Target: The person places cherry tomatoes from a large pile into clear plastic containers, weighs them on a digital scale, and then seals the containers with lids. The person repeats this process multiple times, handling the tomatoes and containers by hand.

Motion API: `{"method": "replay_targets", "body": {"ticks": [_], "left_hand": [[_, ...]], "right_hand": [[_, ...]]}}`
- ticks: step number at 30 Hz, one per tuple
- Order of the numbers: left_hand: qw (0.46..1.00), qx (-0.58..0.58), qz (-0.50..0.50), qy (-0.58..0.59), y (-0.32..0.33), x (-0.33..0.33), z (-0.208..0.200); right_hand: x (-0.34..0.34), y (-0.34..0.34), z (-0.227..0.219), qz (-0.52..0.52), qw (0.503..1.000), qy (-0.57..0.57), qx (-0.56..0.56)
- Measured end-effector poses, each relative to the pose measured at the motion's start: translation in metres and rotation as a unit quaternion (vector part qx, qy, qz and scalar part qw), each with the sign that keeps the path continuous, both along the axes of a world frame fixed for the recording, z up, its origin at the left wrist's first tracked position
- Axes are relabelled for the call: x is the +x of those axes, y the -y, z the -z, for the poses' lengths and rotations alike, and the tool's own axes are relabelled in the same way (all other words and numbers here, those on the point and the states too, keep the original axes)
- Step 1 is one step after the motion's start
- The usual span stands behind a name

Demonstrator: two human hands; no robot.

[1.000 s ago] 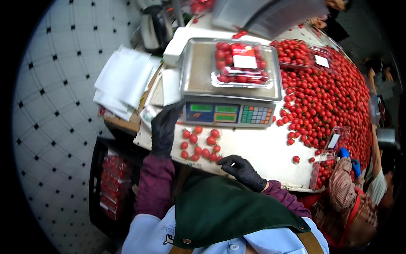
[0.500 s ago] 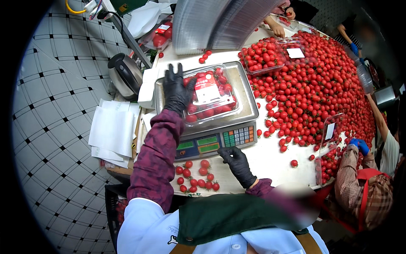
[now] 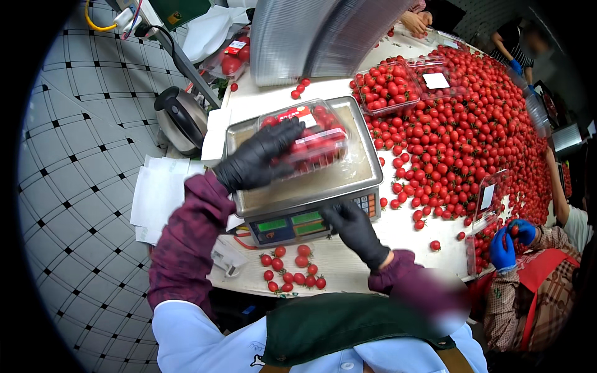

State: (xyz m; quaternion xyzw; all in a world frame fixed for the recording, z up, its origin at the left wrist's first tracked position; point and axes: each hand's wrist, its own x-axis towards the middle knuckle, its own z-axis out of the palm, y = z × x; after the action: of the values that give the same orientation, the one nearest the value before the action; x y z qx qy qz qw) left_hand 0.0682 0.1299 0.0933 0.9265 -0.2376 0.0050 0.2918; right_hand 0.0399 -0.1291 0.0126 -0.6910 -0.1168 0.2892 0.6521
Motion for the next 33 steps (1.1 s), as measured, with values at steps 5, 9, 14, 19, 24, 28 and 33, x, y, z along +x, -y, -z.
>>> {"method": "replay_targets", "body": {"ticks": [5,9,14,19,24,28,33], "left_hand": [[0.928,-0.21,-0.054,-0.303,-0.012,0.037,-0.062],[0.912,-0.256,-0.06,-0.314,-0.025,0.046,-0.052],[0.9,-0.271,-0.07,-0.333,-0.028,0.045,-0.056],[0.935,-0.211,-0.089,-0.272,-0.023,0.043,-0.053],[0.982,0.105,-0.153,-0.045,0.049,0.029,-0.044],[0.859,0.28,-0.382,0.193,0.07,0.053,-0.001],[0.841,0.059,-0.497,0.204,0.026,-0.093,-0.031]], "right_hand": [[0.075,-0.055,-0.01,-0.001,1.0,0.026,-0.009],[0.092,-0.071,-0.019,0.043,0.999,0.009,0.013],[0.119,-0.075,-0.003,-0.062,0.931,0.205,-0.296],[0.106,-0.065,-0.032,-0.096,0.995,-0.037,-0.003],[0.067,-0.043,-0.028,-0.081,0.997,0.019,0.003],[0.03,-0.002,-0.038,-0.154,0.984,0.077,-0.045],[0.0,0.045,-0.014,-0.181,0.978,-0.107,-0.007]]}}
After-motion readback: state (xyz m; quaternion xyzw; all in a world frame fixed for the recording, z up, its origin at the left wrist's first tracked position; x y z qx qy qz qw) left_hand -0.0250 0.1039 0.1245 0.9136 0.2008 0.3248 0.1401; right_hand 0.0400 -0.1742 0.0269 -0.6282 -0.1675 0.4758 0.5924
